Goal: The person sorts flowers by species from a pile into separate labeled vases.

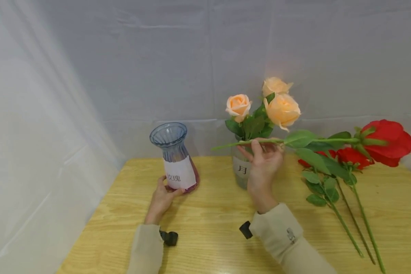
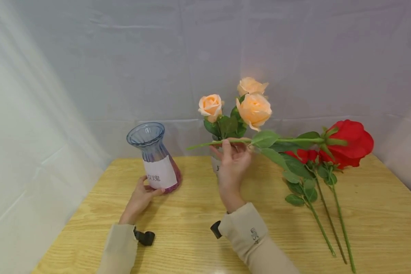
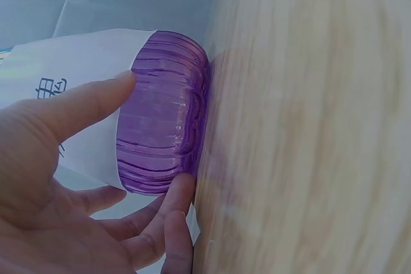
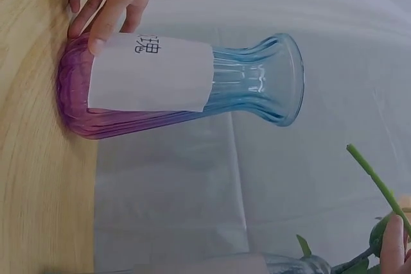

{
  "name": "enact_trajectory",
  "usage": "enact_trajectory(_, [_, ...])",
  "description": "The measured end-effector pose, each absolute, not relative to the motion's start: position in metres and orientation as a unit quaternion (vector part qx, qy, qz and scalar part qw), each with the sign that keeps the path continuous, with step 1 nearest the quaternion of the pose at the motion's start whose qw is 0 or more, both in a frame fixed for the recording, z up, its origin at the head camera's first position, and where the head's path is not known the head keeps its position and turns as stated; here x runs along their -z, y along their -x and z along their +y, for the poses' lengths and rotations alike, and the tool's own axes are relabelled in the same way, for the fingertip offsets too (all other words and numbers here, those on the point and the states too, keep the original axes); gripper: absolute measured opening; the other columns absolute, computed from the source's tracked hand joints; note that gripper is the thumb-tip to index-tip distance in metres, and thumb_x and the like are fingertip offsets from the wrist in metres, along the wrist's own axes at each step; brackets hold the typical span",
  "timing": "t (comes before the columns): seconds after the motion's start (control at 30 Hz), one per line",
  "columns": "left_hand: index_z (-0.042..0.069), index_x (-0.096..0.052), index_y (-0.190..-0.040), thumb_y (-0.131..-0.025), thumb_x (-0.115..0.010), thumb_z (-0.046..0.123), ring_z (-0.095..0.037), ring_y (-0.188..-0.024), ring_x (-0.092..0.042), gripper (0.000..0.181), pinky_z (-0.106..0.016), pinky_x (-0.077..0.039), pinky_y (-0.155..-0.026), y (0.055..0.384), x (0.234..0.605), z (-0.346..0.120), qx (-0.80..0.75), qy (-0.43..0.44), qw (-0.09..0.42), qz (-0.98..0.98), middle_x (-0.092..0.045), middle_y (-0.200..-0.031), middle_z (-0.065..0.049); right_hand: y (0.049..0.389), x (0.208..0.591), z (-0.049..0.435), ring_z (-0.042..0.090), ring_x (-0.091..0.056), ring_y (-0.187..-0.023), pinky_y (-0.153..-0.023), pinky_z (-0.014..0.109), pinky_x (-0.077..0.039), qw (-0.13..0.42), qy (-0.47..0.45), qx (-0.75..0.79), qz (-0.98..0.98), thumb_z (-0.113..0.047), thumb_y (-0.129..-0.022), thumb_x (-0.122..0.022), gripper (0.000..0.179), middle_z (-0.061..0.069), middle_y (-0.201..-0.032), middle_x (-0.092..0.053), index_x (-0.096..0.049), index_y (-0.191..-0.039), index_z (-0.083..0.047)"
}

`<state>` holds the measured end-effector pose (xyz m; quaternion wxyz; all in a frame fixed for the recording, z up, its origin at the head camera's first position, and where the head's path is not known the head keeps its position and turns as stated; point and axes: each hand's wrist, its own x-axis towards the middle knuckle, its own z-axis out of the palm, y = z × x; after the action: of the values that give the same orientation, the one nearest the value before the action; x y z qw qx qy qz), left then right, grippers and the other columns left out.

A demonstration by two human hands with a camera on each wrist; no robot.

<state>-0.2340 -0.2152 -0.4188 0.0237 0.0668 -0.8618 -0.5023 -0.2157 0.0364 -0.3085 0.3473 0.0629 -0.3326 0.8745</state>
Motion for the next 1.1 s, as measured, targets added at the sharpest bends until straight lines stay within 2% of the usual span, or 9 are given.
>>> enact_trajectory(0.1, [-0.011, -0.024, -0.15, -0.089, -0.076, 0.013, -0.046, -0.118, -0.055, 0.084, -0.054, -0.042, -0.099, 0.233, 0.421, -0.215, 0.502, -0.068, 0.022, -0.862, -0.052, -0.132, -0.04, 0.217, 0.308, 0.031, 0.021, -0.066, -0.073, -0.068, 0.039, -0.06, 0.35, -0.071, -0.87, -0.339, 0.019, -0.094, -0.051, 0.008, 0.012, -0.084, -0.057, -0.053, -0.096, 0.012])
enact_trajectory(0.37, [-0.011, -0.025, -0.149, -0.089, -0.076, 0.013, -0.044, -0.114, -0.056, 0.083, -0.053, -0.042, -0.097, 0.233, 0.419, -0.214, 0.499, -0.069, 0.027, -0.863, -0.055, -0.128, -0.039, 0.223, 0.305, 0.017, 0.021, -0.065, -0.082, -0.072, 0.038, -0.06, 0.346, -0.099, -0.858, -0.367, 0.017, -0.095, -0.052, 0.018, 0.014, -0.093, -0.057, -0.05, -0.102, 0.001])
enact_trajectory(0.47, [-0.011, -0.026, -0.149, -0.089, -0.076, 0.013, -0.044, -0.114, -0.056, 0.082, -0.053, -0.042, -0.097, 0.233, 0.419, -0.214, 0.496, -0.07, 0.029, -0.865, -0.055, -0.128, -0.039, 0.227, 0.302, 0.012, 0.021, -0.065, -0.081, -0.072, 0.038, -0.06, 0.348, -0.117, -0.85, -0.377, 0.017, -0.095, -0.052, 0.016, 0.01, -0.091, -0.058, -0.051, -0.1, 0.001])
enact_trajectory(0.6, [-0.011, -0.025, -0.149, -0.089, -0.076, 0.013, -0.045, -0.114, -0.056, 0.082, -0.054, -0.042, -0.098, 0.233, 0.418, -0.215, 0.496, -0.067, 0.029, -0.865, -0.056, -0.127, -0.039, 0.233, 0.298, 0.005, 0.02, -0.063, -0.082, -0.073, 0.037, -0.059, 0.349, -0.131, -0.845, -0.384, 0.016, -0.096, -0.051, 0.015, 0.01, -0.093, -0.057, -0.047, -0.106, 0.005])
enact_trajectory(0.93, [-0.011, -0.023, -0.15, -0.089, -0.077, 0.014, -0.046, -0.116, -0.056, 0.085, -0.054, -0.042, -0.098, 0.234, 0.416, -0.216, 0.499, -0.066, 0.023, -0.864, -0.054, -0.13, -0.04, 0.241, 0.29, -0.019, 0.017, -0.065, -0.083, -0.075, 0.038, -0.059, 0.349, -0.151, -0.835, -0.398, 0.012, -0.101, -0.045, 0.024, 0.008, -0.096, -0.055, -0.044, -0.124, 0.005])
enact_trajectory(1.1, [-0.011, -0.023, -0.15, -0.088, -0.077, 0.013, -0.046, -0.117, -0.056, 0.085, -0.053, -0.043, -0.098, 0.234, 0.417, -0.216, 0.505, -0.066, 0.021, -0.86, -0.054, -0.13, -0.039, 0.245, 0.287, -0.027, 0.018, -0.064, -0.086, -0.08, 0.041, -0.058, 0.347, -0.17, -0.823, -0.417, 0.009, -0.103, -0.041, 0.015, 0.009, -0.094, -0.056, -0.044, -0.117, 0.005])
